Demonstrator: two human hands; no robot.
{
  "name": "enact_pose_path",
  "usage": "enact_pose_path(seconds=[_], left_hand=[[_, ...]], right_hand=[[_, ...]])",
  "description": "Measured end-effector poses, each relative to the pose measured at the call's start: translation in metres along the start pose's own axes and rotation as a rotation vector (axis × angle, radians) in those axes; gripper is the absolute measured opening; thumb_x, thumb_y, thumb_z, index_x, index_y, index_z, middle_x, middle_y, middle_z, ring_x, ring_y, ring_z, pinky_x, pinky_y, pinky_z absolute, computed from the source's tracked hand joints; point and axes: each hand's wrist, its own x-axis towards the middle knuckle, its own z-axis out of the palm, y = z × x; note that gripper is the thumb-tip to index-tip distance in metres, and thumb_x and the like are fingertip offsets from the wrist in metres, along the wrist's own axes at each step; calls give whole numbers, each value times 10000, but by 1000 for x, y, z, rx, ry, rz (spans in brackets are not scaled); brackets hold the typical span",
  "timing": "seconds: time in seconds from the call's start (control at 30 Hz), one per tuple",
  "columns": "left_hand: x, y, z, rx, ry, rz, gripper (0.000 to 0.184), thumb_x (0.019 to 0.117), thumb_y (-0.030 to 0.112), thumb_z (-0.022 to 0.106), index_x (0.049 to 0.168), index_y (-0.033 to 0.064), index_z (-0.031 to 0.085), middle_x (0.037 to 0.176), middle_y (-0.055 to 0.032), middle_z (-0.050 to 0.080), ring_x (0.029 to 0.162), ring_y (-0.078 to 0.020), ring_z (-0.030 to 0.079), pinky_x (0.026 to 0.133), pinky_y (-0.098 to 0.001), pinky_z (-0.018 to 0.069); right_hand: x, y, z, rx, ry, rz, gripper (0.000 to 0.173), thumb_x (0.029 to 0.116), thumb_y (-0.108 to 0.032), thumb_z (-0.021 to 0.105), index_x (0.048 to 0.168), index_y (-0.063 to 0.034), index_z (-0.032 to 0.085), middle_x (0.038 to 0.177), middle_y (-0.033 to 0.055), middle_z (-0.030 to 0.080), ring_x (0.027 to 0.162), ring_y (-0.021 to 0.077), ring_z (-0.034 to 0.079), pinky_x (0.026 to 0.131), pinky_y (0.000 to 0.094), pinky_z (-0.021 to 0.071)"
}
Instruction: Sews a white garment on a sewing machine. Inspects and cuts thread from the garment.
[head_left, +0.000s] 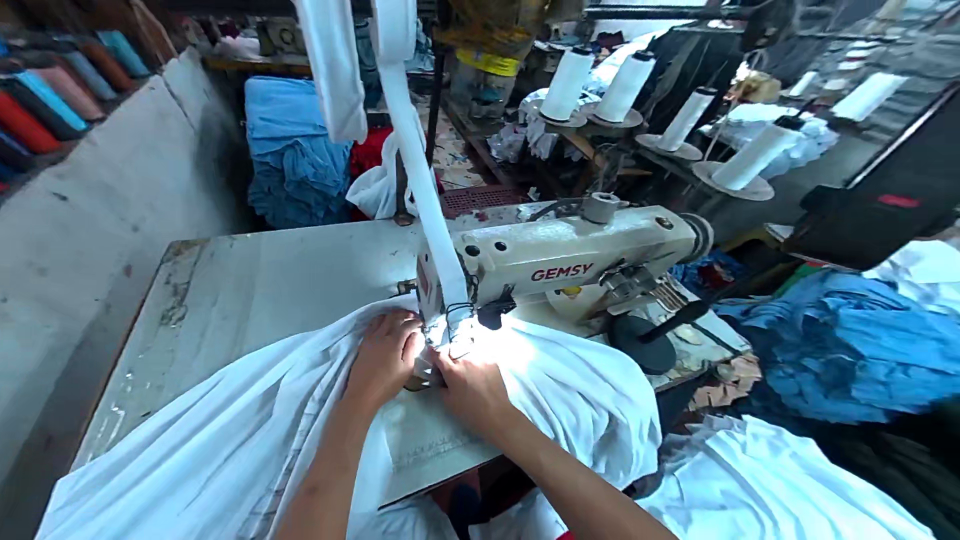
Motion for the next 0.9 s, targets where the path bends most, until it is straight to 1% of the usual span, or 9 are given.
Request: enact_pose_path(seconds=[0.1,0.27,0.37,0.4,0.47,0.53,0.6,0.77,0.9], left_hand=[[11,-1,-3,113,-51,-58,369,1044,295,459,1233,126,727,1425,-133,590,1369,-354,501,1140,-576,351],[25,-10,1,201,-38,-128,394,1067,379,433,1309,209,694,1454,-87,570,1413,-310,458,1169,-564,310],[30,-21,1,205,26,-132,410,1071,436,434,1312,232,695,1454,-74,575,1412,-299,463,1165,-565,321],[32,-26,1,202,46,-140,429,1071,464,418,1310,237,694,1448,-73,583,1409,-295,470,1166,-564,325],[37,-31,0,169,70,-191,488,1056,551,405,1308,252,696,1425,-68,604,1391,-288,493,1174,-556,325],[42,-32,-1,120,63,-263,587,987,662,469,1354,250,670,1450,-75,588,1407,-287,477,1204,-539,297],[47,-35,2,96,74,-292,604,897,626,626,1375,258,655,1493,-97,543,1429,-313,440,1212,-552,274],[57,-32,7,35,130,-304,225,947,412,688,1090,274,793,1372,-59,628,1347,-283,508,1161,-558,335],[65,-33,9,-13,168,-260,229,971,418,669,1069,261,804,1294,-28,669,1278,-261,561,1133,-565,372]], right_hand=[[-5,1,4,3,66,-38,318,837,-132,680,1150,-138,735,806,80,713,681,284,704,536,471,530],[5,10,-2,38,-78,-59,321,899,-149,612,1209,-139,695,909,117,727,783,333,718,609,530,537],[7,37,4,44,61,-127,283,896,-194,637,1146,-151,763,829,112,736,703,334,719,564,550,549],[11,49,0,46,61,-76,238,904,-242,643,1050,-104,771,800,140,727,719,358,723,585,577,553],[24,68,-19,63,-46,125,421,941,-397,626,1017,4,730,917,234,723,901,425,717,759,634,542],[35,87,-21,121,45,148,579,897,-516,660,1085,29,714,1037,229,732,1019,377,714,891,583,550],[41,96,-14,194,86,28,483,918,-417,650,1130,13,710,1104,206,729,1092,316,699,980,505,539],[54,100,12,411,251,-86,333,888,-289,699,1045,4,719,975,108,740,959,131,708,899,323,577],[78,89,17,45,-302,-77,441,1036,-333,536,1294,6,651,1284,261,655,1266,387,597,1088,568,415]])
